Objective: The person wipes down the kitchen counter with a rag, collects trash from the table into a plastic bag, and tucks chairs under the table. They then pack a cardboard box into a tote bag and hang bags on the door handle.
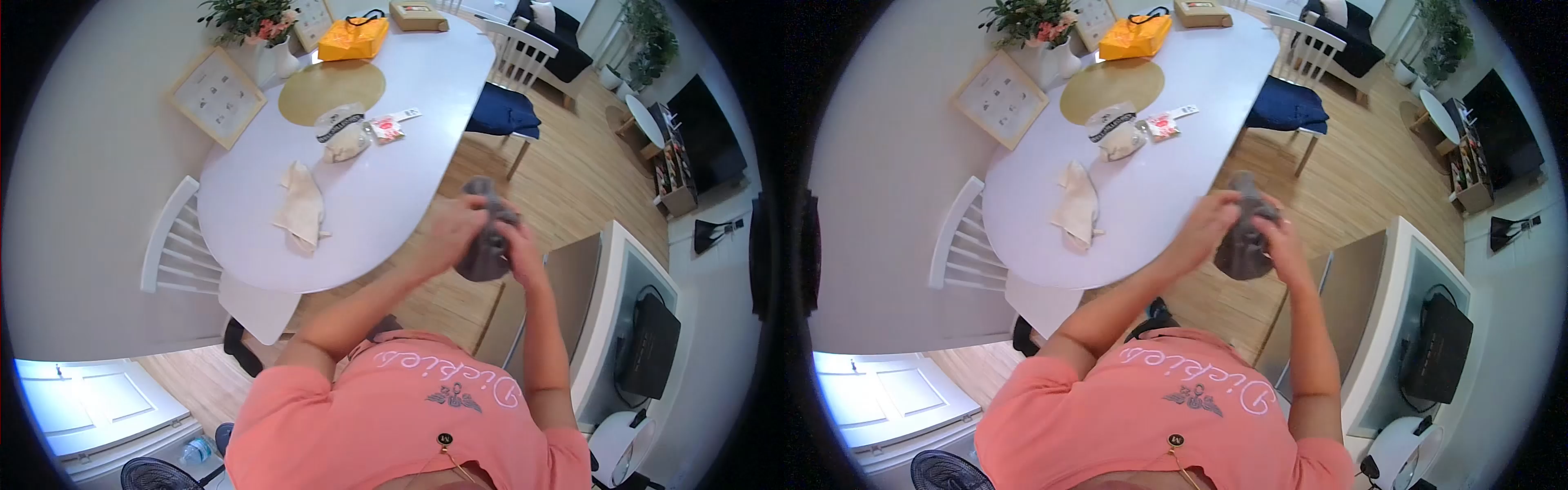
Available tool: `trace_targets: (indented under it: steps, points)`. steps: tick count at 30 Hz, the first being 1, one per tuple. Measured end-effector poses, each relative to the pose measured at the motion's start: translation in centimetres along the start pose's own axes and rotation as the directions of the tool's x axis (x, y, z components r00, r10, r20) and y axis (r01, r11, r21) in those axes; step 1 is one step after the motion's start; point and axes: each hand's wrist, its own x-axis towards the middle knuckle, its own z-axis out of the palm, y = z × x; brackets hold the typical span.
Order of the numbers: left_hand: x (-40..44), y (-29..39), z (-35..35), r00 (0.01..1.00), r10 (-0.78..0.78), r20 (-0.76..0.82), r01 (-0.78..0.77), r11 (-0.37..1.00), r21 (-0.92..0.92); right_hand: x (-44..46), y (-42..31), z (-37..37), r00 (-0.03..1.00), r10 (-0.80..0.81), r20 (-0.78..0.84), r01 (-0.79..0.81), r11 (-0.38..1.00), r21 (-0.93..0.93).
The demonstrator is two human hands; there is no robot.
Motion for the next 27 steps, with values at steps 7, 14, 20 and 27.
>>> trace_targets:
  steps: [7,14,20,27]
  points:
    - [-6.8,-13.7,-21.9,0.845,-0.022,-0.534,0.474,0.492,0.730,7.3,12.0,17.8,0.809,-0.145,0.570,0.588,0.166,-0.792]
    - [-9.6,-18.0,-23.3,0.868,-0.230,-0.440,0.487,0.218,0.846,12.2,18.0,17.2,0.656,-0.165,0.737,0.749,0.016,-0.663]
    - [-12.2,-19.1,-26.4,0.804,-0.154,-0.574,0.593,0.147,0.791,19.4,16.2,10.6,0.682,-0.209,0.701,0.718,0.012,-0.696]
    - [-11.0,-18.3,-27.7,0.770,-0.159,-0.618,0.638,0.215,0.739,30.9,15.0,-0.3,0.586,-0.201,0.785,0.806,0.050,-0.589]
